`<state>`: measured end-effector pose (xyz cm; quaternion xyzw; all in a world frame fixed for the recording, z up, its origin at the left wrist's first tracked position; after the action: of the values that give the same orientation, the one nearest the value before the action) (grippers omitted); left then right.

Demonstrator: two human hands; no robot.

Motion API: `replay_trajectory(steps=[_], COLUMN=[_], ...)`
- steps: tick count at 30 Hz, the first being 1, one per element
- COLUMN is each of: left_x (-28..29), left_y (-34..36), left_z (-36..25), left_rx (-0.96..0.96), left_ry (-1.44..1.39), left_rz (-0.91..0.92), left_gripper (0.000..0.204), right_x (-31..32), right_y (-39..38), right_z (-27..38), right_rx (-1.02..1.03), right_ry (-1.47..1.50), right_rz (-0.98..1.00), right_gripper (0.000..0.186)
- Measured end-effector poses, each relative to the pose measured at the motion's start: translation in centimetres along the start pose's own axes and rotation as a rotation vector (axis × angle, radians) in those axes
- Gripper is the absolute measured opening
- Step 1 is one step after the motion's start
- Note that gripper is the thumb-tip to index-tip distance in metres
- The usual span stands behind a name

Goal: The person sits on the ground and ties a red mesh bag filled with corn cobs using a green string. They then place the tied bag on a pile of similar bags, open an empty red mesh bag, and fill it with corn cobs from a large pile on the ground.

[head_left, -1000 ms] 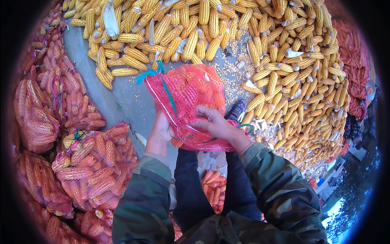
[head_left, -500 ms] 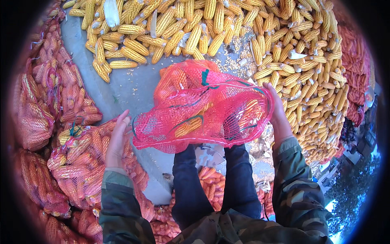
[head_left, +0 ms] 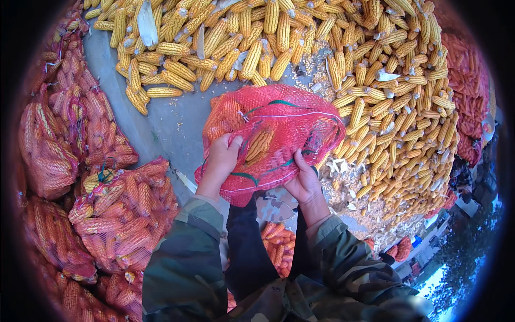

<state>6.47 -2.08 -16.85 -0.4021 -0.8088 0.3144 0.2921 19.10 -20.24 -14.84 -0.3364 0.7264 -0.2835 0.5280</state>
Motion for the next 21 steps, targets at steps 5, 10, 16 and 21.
replay_trajectory(steps=[5,10,16,21], left_x=[7.7,11.9,9.6,5.4], left_y=[2.1,1.1,-0.4,-0.9], left_z=[7.8,10.2,9.9,12.0], left_rx=[0.207,0.09,-0.095,-0.317], left_ry=[-1.379,-1.457,-1.416,-1.578], left_rz=[-0.073,0.017,-0.14,-0.241], left_gripper=[0.039,0.043,0.049,0.045], right_x=[8.7,12.1,9.6,5.6], right_y=[-4.5,-8.2,-2.8,1.6], right_z=[7.0,10.8,13.4,13.1], right_rx=[-0.002,-0.263,0.008,0.88], right_ry=[-0.135,-0.527,-1.012,-2.049], right_rz=[-0.073,-0.377,-0.566,-0.673], right_gripper=[0.034,0.028,0.025,0.032])
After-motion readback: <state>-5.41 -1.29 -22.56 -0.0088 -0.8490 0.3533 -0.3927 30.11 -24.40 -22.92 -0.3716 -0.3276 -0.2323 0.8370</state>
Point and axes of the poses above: each hand's wrist, its own y-axis towards the middle knuckle, its own x-axis out of the back of the hand, z = x × y, the point moved 4 cm from there along y, towards the middle knuckle, and after that the axes turned 14 degrees about -x, right-handed, at the moved point
